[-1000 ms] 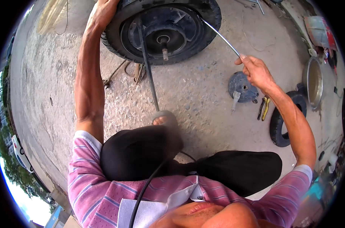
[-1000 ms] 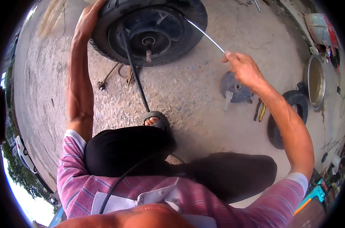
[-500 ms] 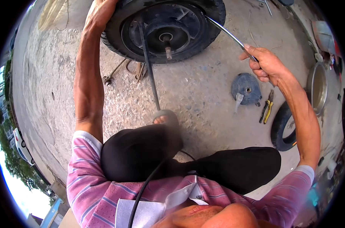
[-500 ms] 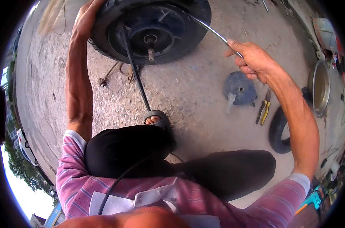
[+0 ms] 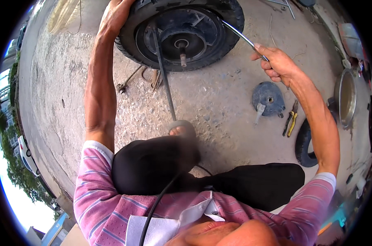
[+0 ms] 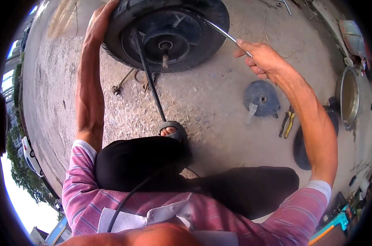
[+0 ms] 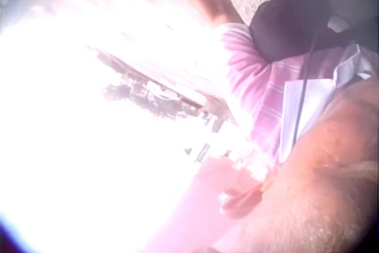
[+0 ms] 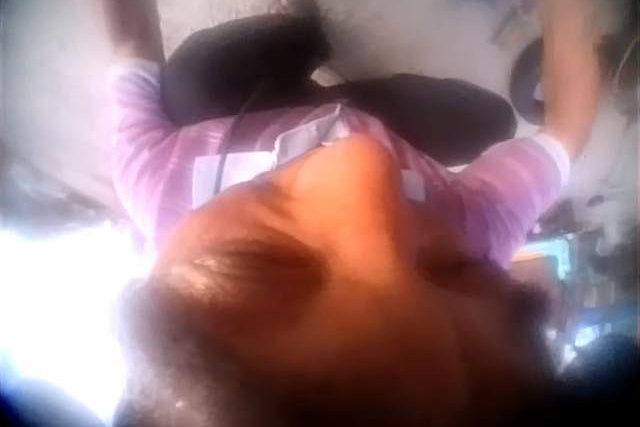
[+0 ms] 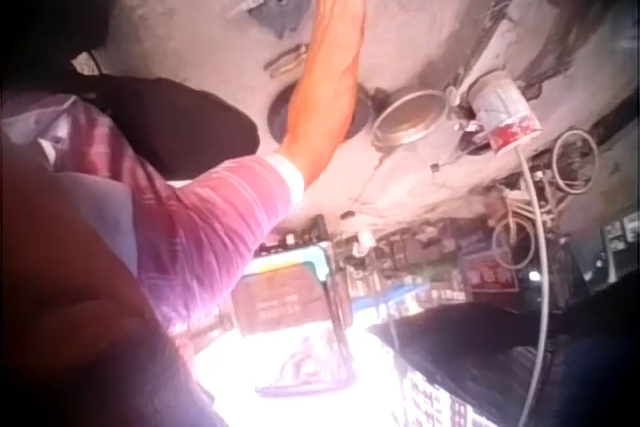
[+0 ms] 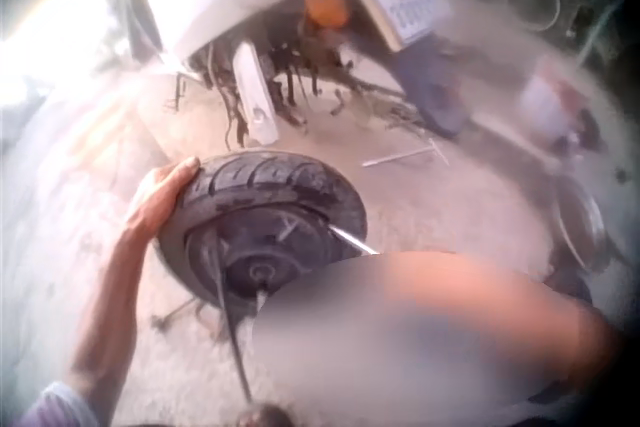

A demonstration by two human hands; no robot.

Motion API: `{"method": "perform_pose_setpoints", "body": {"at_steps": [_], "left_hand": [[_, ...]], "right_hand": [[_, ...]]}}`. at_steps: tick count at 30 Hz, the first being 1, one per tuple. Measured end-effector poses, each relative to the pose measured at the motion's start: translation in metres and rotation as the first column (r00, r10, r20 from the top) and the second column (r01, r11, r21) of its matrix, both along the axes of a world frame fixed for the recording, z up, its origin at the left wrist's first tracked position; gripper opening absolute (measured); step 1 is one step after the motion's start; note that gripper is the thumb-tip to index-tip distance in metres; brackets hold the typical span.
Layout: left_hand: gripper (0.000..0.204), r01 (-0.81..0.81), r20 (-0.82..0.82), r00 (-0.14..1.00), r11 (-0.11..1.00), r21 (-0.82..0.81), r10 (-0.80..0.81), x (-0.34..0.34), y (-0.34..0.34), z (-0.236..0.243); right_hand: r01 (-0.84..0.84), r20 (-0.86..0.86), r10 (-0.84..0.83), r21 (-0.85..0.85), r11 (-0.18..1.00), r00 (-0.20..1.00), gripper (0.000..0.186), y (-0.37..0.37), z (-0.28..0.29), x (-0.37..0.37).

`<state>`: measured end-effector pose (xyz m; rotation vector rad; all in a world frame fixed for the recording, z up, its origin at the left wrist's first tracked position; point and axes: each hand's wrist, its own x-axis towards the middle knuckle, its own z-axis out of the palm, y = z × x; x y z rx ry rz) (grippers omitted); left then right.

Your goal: The person removes a tire from a wheel hub using a tire lever and their hands, then handles a pair of pliers.

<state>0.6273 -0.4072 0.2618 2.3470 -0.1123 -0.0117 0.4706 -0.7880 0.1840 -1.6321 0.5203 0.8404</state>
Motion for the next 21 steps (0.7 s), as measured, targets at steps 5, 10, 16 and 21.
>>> {"method": "perform_pose_setpoints", "body": {"at_steps": [5, 10, 16, 21], "left_hand": [[0.056, -0.055, -0.026, 0.998, 0.987, -0.151, 0.051, 0.001, 0.010, -0.018], [0.055, -0.152, -0.117, 0.983, 0.986, -0.072, 0.143, 0.008, 0.021, -0.014], [0.059, -0.100, 0.030, 0.994, 0.989, -0.108, 0.104, 0.008, 0.018, -0.015], [0.063, -0.136, -0.013, 0.991, 0.991, -0.016, 0.136, 0.007, 0.021, -0.011]], "right_hand": [[0.241, -0.068, -0.238, 0.031, 0.970, 0.969, 0.054, 0.052, -0.007, -0.041], [0.426, -0.211, -0.392, 0.152, 0.892, 0.896, 0.052, 0.071, -0.005, -0.055], [0.142, -0.218, -0.098, 0.199, 0.970, 0.971, 0.038, 0.008, 0.047, -0.013], [-0.048, -0.155, 0.063, 0.101, 0.994, 0.986, 0.032, 0.017, 0.102, 0.002]]}}
